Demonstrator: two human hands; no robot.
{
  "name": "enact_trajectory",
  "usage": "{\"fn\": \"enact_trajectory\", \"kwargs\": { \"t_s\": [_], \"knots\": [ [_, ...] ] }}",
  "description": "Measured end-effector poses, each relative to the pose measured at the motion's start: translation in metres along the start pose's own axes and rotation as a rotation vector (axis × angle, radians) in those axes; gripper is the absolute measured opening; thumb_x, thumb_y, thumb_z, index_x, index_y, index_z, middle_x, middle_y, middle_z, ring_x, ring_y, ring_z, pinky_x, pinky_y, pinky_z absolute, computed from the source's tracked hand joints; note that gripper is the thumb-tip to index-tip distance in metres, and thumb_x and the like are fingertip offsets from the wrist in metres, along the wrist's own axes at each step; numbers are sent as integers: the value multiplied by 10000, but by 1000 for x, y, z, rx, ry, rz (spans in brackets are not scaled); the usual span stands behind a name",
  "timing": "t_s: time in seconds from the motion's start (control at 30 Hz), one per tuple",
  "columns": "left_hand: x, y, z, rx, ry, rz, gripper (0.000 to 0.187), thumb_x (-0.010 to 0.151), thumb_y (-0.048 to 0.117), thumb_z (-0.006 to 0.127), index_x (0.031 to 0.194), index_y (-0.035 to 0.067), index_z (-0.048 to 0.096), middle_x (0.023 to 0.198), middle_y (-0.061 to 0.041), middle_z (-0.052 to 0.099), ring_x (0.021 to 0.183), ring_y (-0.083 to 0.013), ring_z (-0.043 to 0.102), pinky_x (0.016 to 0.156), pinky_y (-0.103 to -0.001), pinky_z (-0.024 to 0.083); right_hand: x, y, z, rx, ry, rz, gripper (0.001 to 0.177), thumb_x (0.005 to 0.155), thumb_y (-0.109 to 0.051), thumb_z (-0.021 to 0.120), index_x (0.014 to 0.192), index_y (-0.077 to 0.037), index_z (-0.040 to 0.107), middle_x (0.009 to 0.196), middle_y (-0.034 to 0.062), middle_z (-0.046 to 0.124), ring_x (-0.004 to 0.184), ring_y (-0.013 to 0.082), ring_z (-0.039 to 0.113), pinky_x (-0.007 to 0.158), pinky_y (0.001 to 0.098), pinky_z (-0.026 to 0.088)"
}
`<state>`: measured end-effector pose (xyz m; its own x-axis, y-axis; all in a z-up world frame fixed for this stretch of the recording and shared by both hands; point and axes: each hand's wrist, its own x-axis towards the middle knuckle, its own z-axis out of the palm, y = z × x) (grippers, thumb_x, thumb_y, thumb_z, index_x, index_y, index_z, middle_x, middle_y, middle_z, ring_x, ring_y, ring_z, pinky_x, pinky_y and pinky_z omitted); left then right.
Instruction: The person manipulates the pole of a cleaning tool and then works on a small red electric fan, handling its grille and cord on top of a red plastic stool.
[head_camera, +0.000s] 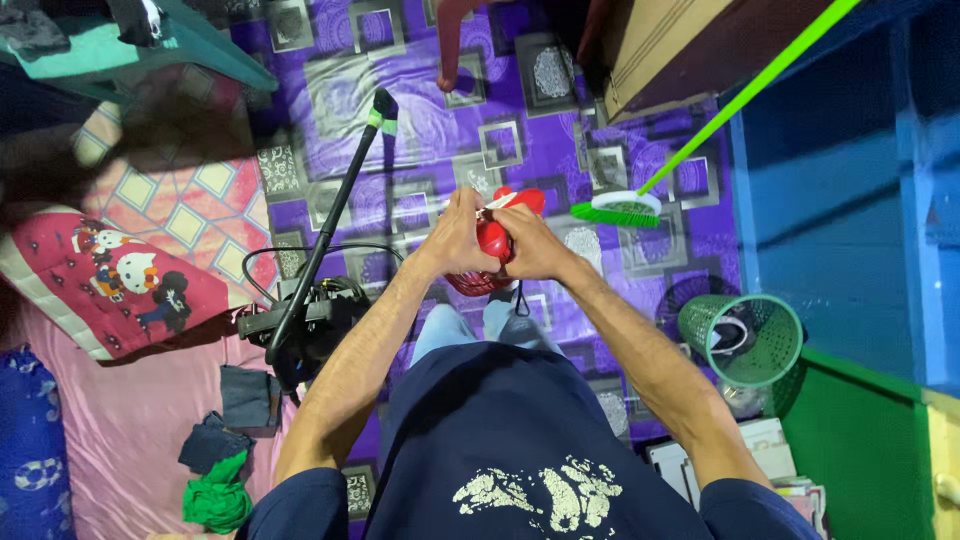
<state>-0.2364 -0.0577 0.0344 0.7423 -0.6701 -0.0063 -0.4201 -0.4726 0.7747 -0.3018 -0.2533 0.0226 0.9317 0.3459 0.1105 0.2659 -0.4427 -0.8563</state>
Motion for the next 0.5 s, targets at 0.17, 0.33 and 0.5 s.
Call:
{"fn": "enact_trajectory", "kwargs": {
  "t_s": [0.17, 0.33, 0.5],
  "knots": [
    [-16, 9, -4, 18, -164, 29, 872, 492, 293, 910, 1119, -37, 400, 1054, -231, 460, 1027, -411, 502, 871, -463, 493, -20, -8, 29, -145, 131, -8, 618, 595, -184, 891, 1135, -7, 648, 1193, 194, 642, 1157, 417, 595, 1000, 486, 478],
    [-40, 6, 7, 19, -242, 94, 881, 448, 310, 940, 1075, -17, 414, 1039, -221, 486, 1001, -392, 512, 862, -453, 486, -55, -18, 54, -147, 231, -8, 538, 610, -161, 880, 1072, 2, 658, 1210, 187, 651, 1196, 394, 602, 1035, 464, 490],
    [-70, -6, 28, -48, -288, 94, 882, 481, 334, 941, 1115, 1, 425, 1066, -216, 542, 1020, -380, 553, 864, -458, 488, -93, -38, 84, -183, 284, 90, 525, 623, -140, 882, 1079, -1, 660, 1219, 171, 666, 1219, 392, 596, 1053, 457, 494]
  ]
}}
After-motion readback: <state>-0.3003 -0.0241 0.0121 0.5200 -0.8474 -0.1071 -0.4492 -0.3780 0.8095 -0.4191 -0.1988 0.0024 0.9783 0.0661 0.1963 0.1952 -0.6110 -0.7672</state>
